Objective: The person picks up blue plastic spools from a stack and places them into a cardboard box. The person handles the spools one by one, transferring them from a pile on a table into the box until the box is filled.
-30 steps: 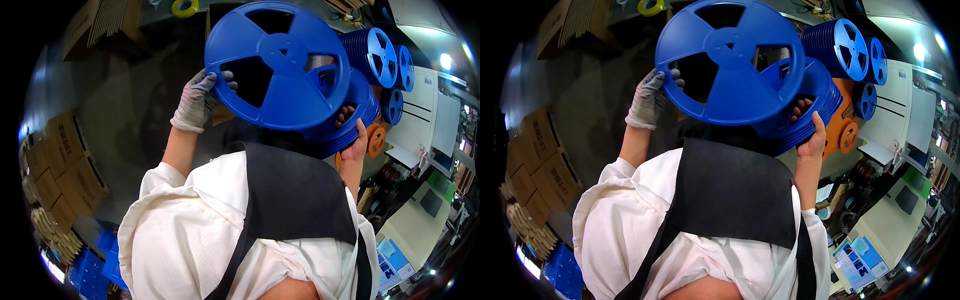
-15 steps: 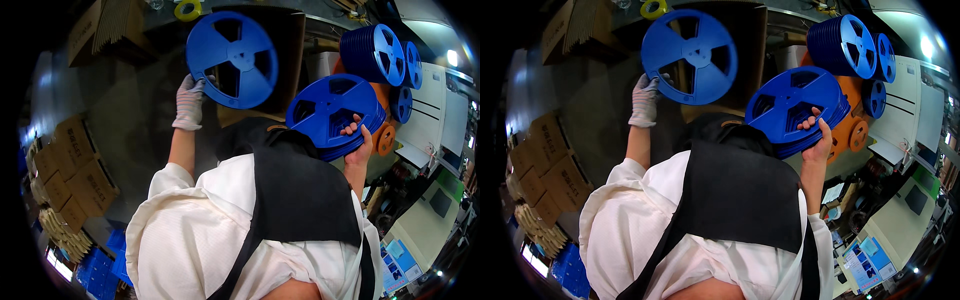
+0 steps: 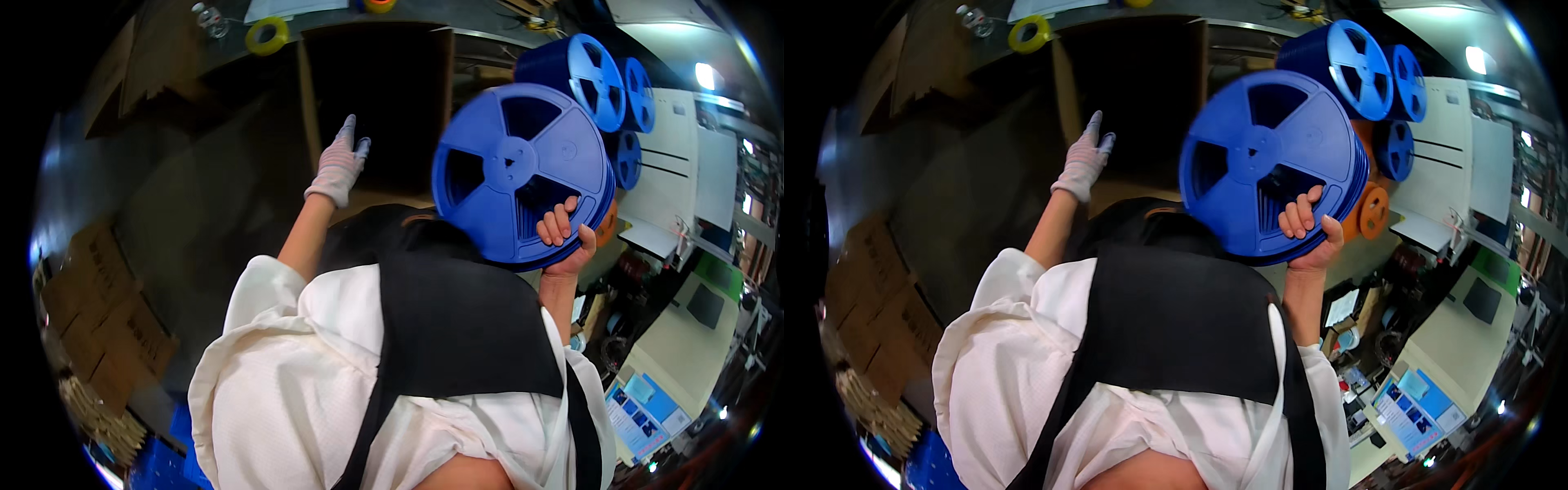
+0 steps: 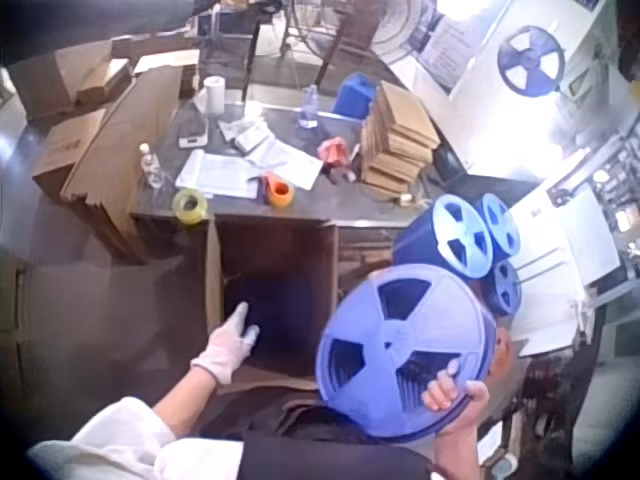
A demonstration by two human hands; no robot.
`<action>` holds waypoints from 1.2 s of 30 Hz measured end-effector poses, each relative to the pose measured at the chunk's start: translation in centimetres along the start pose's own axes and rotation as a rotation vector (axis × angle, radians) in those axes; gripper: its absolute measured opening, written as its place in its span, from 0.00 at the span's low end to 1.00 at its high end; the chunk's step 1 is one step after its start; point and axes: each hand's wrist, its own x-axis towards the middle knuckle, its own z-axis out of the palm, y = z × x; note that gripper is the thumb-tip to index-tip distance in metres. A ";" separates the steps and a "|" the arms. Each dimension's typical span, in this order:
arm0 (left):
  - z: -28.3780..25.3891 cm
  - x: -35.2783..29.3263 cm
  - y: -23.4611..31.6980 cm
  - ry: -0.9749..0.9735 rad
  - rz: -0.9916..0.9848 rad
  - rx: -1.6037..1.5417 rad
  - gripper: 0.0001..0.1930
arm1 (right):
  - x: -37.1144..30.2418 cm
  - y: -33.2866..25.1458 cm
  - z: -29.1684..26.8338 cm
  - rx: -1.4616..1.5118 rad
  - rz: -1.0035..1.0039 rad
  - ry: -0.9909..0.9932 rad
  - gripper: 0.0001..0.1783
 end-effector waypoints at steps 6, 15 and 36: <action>-3.3 -5.1 7.8 0.034 1.158 0.321 0.40 | 0.5 -1.0 1.4 0.227 -0.097 -0.264 0.16; -3.7 -7.6 6.5 0.183 1.299 0.459 0.24 | 1.4 -0.2 2.9 0.321 -0.064 -0.331 0.18; -5.0 -9.4 7.2 0.224 1.403 0.346 0.17 | 1.9 -0.3 -1.2 0.333 -0.087 -0.498 0.17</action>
